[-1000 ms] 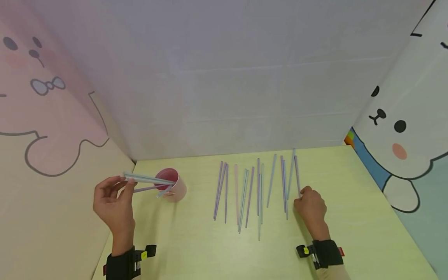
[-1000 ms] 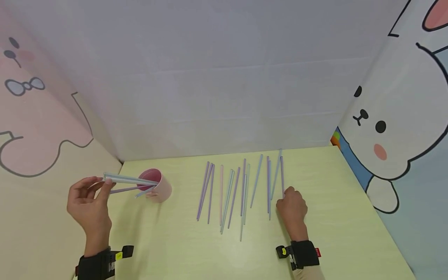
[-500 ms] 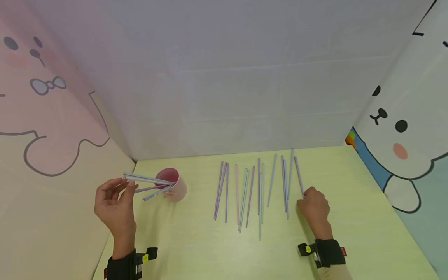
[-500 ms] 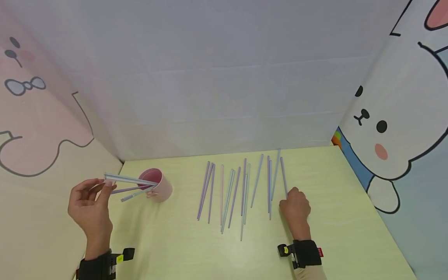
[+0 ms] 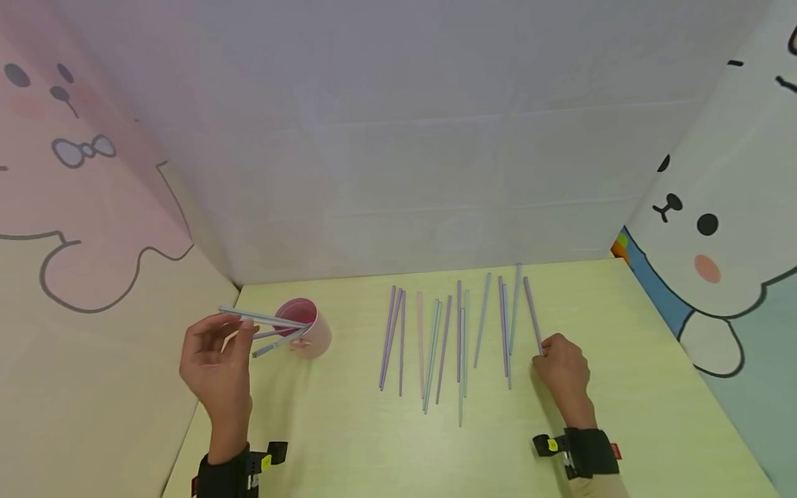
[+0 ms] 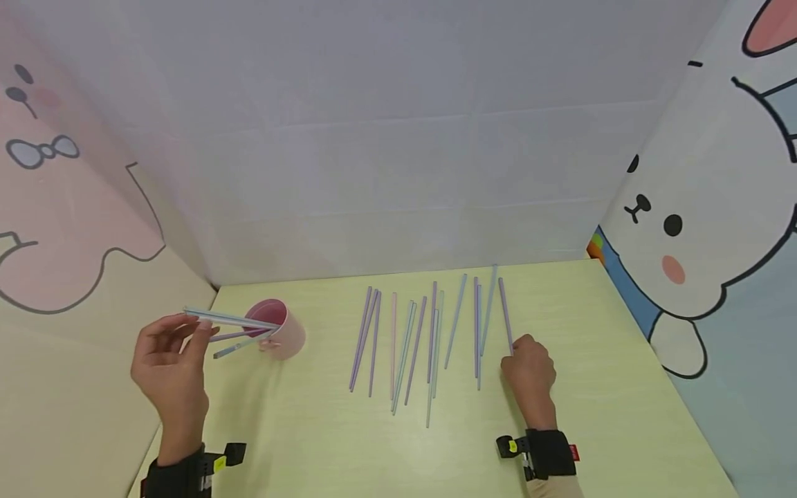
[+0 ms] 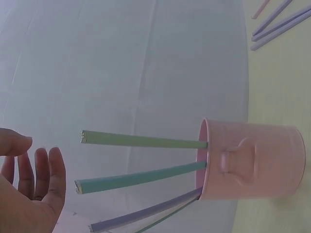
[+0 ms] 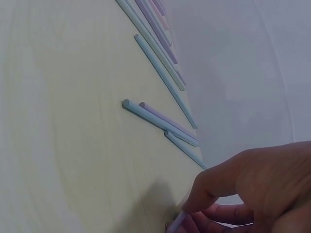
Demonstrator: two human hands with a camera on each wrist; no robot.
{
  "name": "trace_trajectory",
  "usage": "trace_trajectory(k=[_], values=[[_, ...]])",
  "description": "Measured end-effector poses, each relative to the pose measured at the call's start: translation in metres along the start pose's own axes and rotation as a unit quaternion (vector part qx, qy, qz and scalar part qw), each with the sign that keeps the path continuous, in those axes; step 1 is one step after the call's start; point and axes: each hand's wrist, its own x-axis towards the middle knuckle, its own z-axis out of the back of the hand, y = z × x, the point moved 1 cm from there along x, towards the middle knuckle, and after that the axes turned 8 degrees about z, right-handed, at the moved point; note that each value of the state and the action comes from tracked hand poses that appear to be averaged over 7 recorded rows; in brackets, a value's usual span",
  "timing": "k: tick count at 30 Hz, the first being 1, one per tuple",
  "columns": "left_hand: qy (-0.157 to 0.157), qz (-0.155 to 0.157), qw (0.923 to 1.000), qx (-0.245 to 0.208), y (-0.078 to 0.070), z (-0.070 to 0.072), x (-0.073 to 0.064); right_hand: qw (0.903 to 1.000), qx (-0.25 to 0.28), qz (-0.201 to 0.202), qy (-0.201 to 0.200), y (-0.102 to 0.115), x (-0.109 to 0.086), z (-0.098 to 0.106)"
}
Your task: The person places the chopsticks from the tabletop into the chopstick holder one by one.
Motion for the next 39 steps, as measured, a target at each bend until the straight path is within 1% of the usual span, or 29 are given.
trace_trajectory(k=[3,5,9,13,17,20,22,29,32,33,36,39], values=[[0.021,0.000,0.9997,-0.015,0.003,-0.006,-0.002,1.0000,0.006,-0.004,-0.001,0.000,-0.001,0.000],[0.039,-0.003,0.9991,-0.014,0.005,-0.011,-0.004,0.9999,0.009,-0.004,-0.006,0.000,-0.001,-0.001],[0.075,-0.006,0.9972,0.002,0.010,-0.022,-0.010,0.9996,0.014,-0.004,-0.022,0.000,0.000,-0.004],[0.105,-0.007,0.9941,0.024,0.009,-0.039,-0.018,0.9991,0.025,0.003,-0.033,0.003,0.001,-0.006],[0.135,0.006,0.9897,0.046,0.008,-0.056,-0.029,0.9986,0.036,0.010,-0.037,0.007,0.001,-0.008],[0.153,0.019,0.9867,0.053,0.012,-0.064,-0.037,0.9983,0.040,0.014,-0.040,0.010,0.001,-0.011],[0.162,0.025,0.9848,0.058,0.017,-0.066,-0.042,0.9980,0.042,0.019,-0.043,0.012,0.002,-0.012],[0.183,0.035,0.9766,0.108,0.037,-0.070,-0.054,0.9972,0.048,0.036,-0.044,0.026,0.000,-0.017],[0.192,0.044,0.9742,0.111,0.044,-0.072,-0.059,0.9967,0.055,0.046,-0.038,0.034,-0.001,-0.020],[0.194,0.051,0.9734,0.111,0.046,-0.072,-0.061,0.9964,0.058,0.050,-0.037,0.037,-0.002,-0.021],[0.199,0.071,0.9715,0.108,0.059,-0.071,-0.066,0.9949,0.066,0.066,-0.037,0.044,-0.005,-0.024],[0.200,0.092,0.9688,0.114,0.065,-0.073,-0.071,0.9936,0.071,0.080,-0.036,0.051,-0.008,-0.029]])
